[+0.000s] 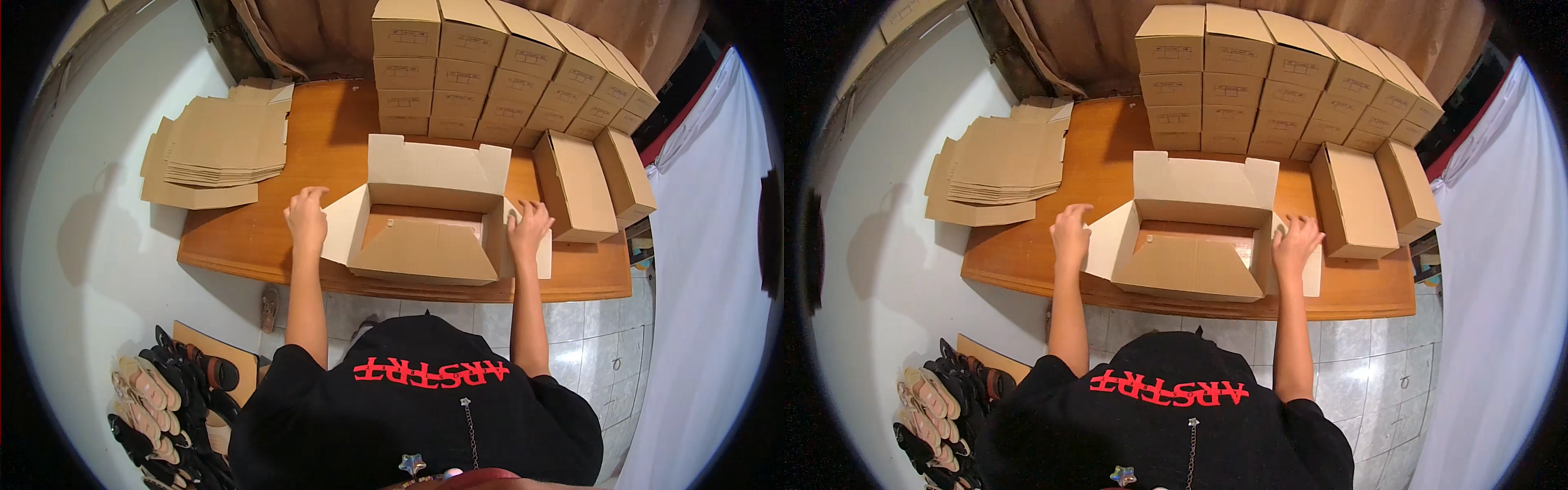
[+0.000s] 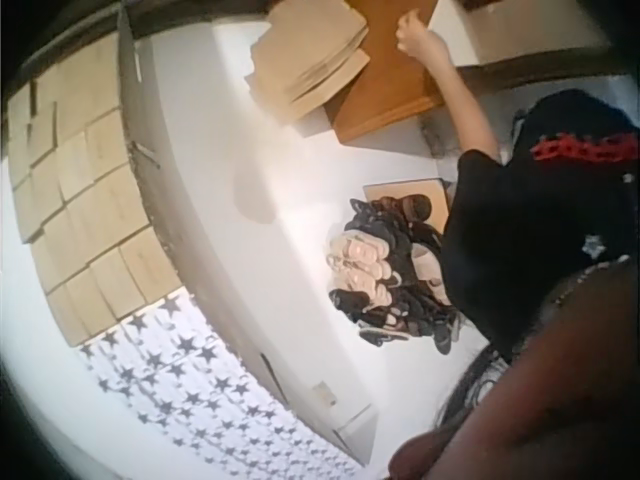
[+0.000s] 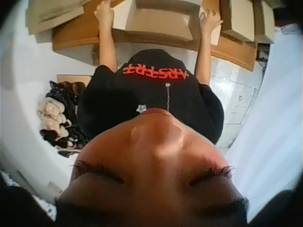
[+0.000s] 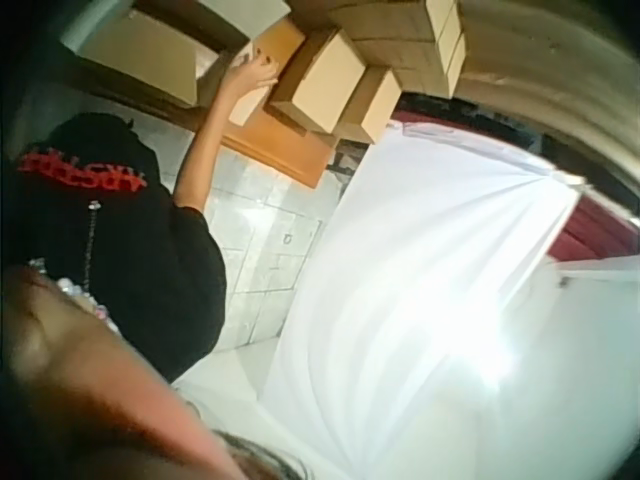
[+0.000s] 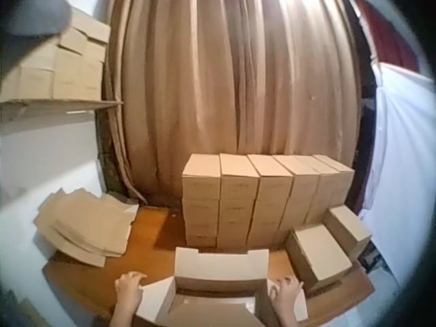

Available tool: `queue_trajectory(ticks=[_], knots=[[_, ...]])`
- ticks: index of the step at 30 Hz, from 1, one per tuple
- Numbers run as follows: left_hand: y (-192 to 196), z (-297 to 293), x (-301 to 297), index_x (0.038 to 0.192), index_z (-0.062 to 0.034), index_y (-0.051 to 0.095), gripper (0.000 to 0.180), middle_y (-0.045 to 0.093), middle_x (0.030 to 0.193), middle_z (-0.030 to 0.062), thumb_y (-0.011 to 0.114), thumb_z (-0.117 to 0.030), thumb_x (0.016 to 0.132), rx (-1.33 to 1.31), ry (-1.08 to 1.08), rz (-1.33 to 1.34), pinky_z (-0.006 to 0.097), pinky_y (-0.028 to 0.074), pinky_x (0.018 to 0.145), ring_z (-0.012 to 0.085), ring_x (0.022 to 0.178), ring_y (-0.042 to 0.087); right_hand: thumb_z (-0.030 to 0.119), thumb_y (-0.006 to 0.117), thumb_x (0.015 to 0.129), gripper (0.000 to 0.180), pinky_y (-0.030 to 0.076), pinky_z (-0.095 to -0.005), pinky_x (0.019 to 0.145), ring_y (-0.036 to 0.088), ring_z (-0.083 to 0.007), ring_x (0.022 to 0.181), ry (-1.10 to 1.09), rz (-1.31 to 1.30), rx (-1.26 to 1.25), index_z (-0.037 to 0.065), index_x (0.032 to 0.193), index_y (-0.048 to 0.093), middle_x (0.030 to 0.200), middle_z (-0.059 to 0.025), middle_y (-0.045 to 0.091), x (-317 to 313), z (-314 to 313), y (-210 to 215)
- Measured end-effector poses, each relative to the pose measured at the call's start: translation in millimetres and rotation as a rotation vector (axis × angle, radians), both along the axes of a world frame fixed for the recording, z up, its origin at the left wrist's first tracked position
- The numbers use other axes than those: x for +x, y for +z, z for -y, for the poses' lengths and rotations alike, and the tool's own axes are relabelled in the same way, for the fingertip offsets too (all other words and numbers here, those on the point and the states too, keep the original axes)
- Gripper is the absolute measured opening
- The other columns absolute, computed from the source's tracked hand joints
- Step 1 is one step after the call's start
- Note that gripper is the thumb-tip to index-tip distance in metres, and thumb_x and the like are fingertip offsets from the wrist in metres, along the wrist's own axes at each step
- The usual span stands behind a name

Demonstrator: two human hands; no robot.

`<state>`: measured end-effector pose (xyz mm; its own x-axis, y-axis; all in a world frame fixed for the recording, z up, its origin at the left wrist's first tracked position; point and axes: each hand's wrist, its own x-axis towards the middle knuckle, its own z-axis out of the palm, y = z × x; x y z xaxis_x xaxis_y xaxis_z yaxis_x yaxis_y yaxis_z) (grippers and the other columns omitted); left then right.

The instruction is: Folding flat cardboard templates into boxes and stacking them on a table.

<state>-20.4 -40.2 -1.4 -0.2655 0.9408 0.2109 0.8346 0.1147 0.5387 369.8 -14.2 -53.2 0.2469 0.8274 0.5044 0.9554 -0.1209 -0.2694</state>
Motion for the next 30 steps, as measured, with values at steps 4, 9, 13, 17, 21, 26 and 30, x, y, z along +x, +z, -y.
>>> queue_trajectory(ticks=[4, 9, 13, 17, 21, 26, 30], knots=[[-28, -3, 7, 0.100, -0.0100, 0.063, 0.027, 0.053, 0.119, 0.0074, 0.064, -0.007, 0.073, -0.082, -0.050, -0.353, 0.053, 0.021, 0.099, 0.0260, 0.122, 0.038, 0.018, 0.069, 0.070, 0.056, 0.019, -0.0608, 0.100, 0.037, -0.0323, 0.118, 0.121, -0.197, -0.129, 0.008, 0.120, 0.046, 0.120, -0.0151, 0.044, -16, -24, -17], [-48, 1, 36, 0.127, -0.0101, 0.046, 0.068, 0.046, 0.128, 0.0123, 0.070, -0.036, 0.068, -0.149, -0.079, -0.486, 0.056, 0.015, 0.101, 0.0263, 0.127, 0.031, 0.018, 0.068, 0.073, 0.067, 0.018, -0.0620, 0.098, 0.044, -0.0273, 0.118, 0.014, -0.329, -0.376, 0.010, 0.130, 0.034, 0.129, -0.0101, 0.044, -21, -42, -25], [-35, -8, 28, 0.132, -0.0071, 0.035, 0.089, 0.044, 0.128, 0.0161, 0.075, -0.041, 0.061, -0.324, -0.090, -0.247, 0.055, 0.014, 0.102, 0.0278, 0.127, 0.029, 0.014, 0.068, 0.072, 0.067, 0.020, -0.0625, 0.096, 0.047, -0.0267, 0.115, -0.012, -0.346, -0.335, 0.010, 0.130, 0.034, 0.127, -0.0107, 0.047, -14, -46, -34], [-27, -19, 17, 0.132, -0.0071, 0.035, 0.089, 0.042, 0.129, 0.0152, 0.076, -0.038, 0.060, -0.391, -0.065, -0.217, 0.058, 0.009, 0.102, 0.0295, 0.128, 0.028, 0.003, 0.064, 0.070, 0.065, 0.031, -0.0501, 0.095, 0.047, -0.0261, 0.115, -0.014, -0.350, -0.353, 0.012, 0.128, 0.038, 0.124, -0.0108, 0.048, -14, -49, -32], [-62, -23, 17, 0.132, -0.0066, 0.035, 0.086, 0.032, 0.137, 0.0192, 0.075, -0.035, 0.061, -0.196, -0.158, -0.363, 0.061, 0.001, 0.101, 0.0328, 0.132, 0.018, -0.007, 0.053, 0.066, 0.063, 0.038, -0.0354, 0.093, 0.048, -0.0256, 0.113, 0.110, -0.409, -0.321, 0.012, 0.125, 0.042, 0.118, -0.0115, 0.051, -18, -52, -24], [-36, -17, 37, 0.136, -0.0037, 0.027, 0.098, 0.005, 0.143, 0.0270, 0.073, -0.043, 0.060, -0.377, -0.291, -0.229, 0.063, -0.009, 0.099, 0.0380, 0.135, -0.003, -0.014, 0.046, 0.065, 0.064, 0.040, -0.0322, 0.090, 0.050, -0.0238, 0.109, 0.222, -0.578, -0.179, 0.011, 0.124, 0.041, 0.113, -0.0094, 0.052, -2, -57, -52], [-59, -19, 27, 0.140, -0.0011, 0.009, 0.122, -0.009, 0.144, 0.0256, 0.075, -0.048, 0.049, -0.512, -0.379, -0.168, 0.061, -0.009, 0.100, 0.0359, 0.134, -0.015, -0.018, 0.043, 0.065, 0.060, 0.044, -0.0286, 0.083, 0.052, -0.0205, 0.100, 0.309, -0.721, -0.096, 0.010, 0.119, 0.042, 0.107, -0.0082, 0.052, -5, -54, -50]])
